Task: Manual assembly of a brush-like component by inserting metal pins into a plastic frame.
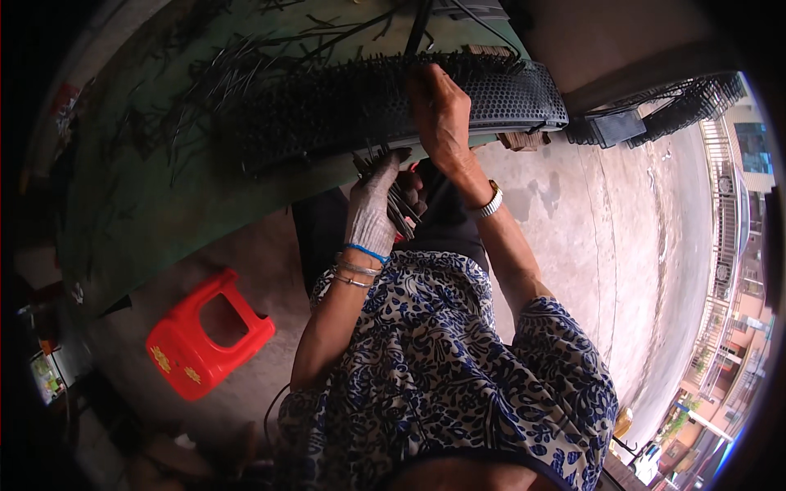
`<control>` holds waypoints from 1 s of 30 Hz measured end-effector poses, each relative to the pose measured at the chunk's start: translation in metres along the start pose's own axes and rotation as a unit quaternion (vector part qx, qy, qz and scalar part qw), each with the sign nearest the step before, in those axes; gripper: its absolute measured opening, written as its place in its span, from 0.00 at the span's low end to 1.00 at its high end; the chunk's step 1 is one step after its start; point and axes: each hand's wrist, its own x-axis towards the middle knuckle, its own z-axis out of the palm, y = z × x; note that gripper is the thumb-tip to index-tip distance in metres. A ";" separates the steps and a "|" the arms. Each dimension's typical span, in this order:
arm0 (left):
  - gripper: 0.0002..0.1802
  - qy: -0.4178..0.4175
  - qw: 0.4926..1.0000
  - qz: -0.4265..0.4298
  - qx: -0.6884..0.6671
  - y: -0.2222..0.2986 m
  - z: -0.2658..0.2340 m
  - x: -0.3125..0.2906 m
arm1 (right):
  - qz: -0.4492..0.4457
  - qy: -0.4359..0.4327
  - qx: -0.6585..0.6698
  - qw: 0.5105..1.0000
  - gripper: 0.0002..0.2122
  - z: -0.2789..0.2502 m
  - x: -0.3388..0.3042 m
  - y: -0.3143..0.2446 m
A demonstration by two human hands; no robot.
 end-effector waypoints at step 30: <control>0.10 0.004 0.999 0.029 0.016 -0.003 -0.009 -0.008 | -0.030 -0.009 -0.023 0.999 0.02 -0.006 -0.001 -0.011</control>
